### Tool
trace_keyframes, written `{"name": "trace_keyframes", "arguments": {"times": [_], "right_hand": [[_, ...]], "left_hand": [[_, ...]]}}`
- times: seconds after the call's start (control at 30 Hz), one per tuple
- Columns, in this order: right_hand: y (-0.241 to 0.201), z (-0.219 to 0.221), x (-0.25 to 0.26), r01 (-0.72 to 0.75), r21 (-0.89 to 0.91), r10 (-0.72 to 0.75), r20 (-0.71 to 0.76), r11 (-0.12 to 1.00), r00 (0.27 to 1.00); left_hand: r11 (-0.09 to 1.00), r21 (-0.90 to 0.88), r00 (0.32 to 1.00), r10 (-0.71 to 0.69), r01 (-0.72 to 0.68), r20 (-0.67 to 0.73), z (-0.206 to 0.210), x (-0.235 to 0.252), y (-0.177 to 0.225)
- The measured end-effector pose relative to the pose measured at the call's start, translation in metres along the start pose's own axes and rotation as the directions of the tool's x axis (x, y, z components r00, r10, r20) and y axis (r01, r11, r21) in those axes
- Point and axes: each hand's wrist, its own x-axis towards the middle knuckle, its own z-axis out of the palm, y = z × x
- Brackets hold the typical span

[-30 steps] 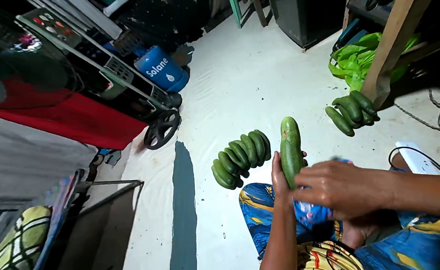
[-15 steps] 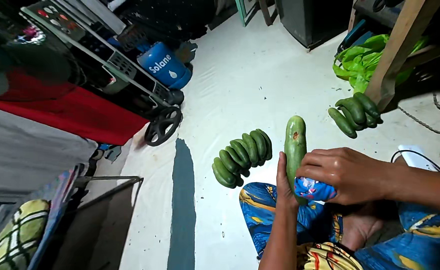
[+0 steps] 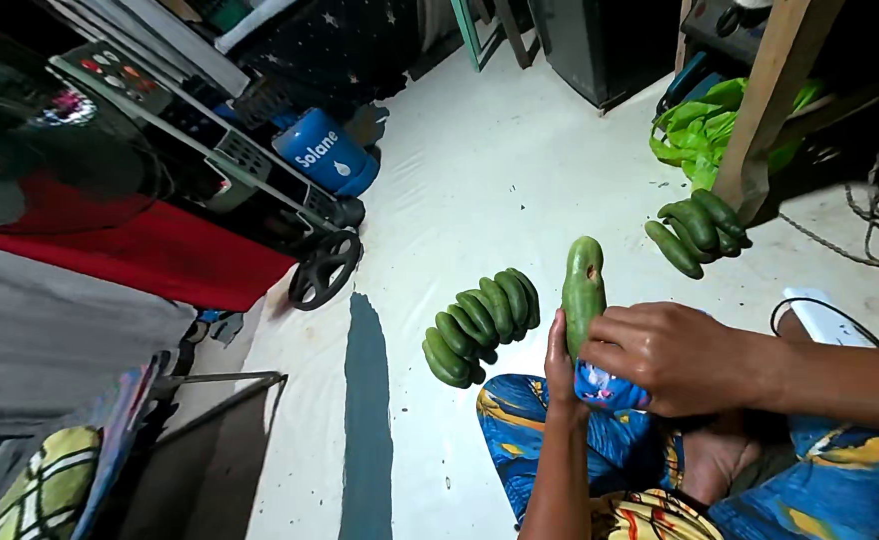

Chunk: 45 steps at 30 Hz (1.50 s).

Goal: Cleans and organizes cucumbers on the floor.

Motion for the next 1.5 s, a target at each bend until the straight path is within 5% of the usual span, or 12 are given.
{"name": "trace_keyframes", "arguments": {"times": [0.17, 0.3, 0.57, 0.8, 1.0, 1.17, 1.33, 1.5], "right_hand": [[0.021, -0.004, -0.003, -0.147, 0.060, 0.152, -0.084, 0.987, 0.985], [0.030, -0.013, -0.005, -0.255, -0.032, 0.245, -0.192, 0.966, 0.950], [-0.001, 0.003, 0.002, 0.029, 0.023, -0.029, 0.025, 0.999, 0.999], [0.025, 0.001, 0.001, -0.146, 0.094, 0.154, -0.088, 0.985, 0.984], [0.057, -0.022, -0.015, -0.429, -0.015, 0.408, -0.281, 0.903, 0.869], [0.051, -0.037, -0.018, -0.493, 0.087, 0.484, -0.396, 0.866, 0.781], [0.046, -0.030, -0.013, -0.446, 0.077, 0.442, -0.357, 0.892, 0.823], [0.027, -0.009, 0.003, -0.285, -0.153, 0.239, -0.266, 0.946, 0.934]], "left_hand": [[0.970, 0.239, 0.999, -0.047, 0.046, -0.003, 0.001, -0.003, 0.005], [0.962, 0.267, 0.992, -0.083, 0.055, 0.093, 0.001, -0.004, 0.008], [0.970, 0.242, 0.999, 0.033, -0.028, -0.018, -0.001, 0.002, 0.005], [0.927, 0.374, 0.999, 0.032, -0.020, -0.027, -0.004, 0.002, 0.009], [0.994, 0.020, 0.981, -0.111, 0.109, 0.157, -0.017, 0.006, 0.006], [0.906, -0.278, 0.924, -0.232, 0.318, 0.303, -0.031, 0.011, 0.000], [0.940, -0.147, 0.911, -0.248, 0.308, 0.328, -0.022, 0.007, -0.004], [0.975, 0.010, 0.971, -0.221, 0.221, 0.086, -0.005, 0.001, -0.005]]}}
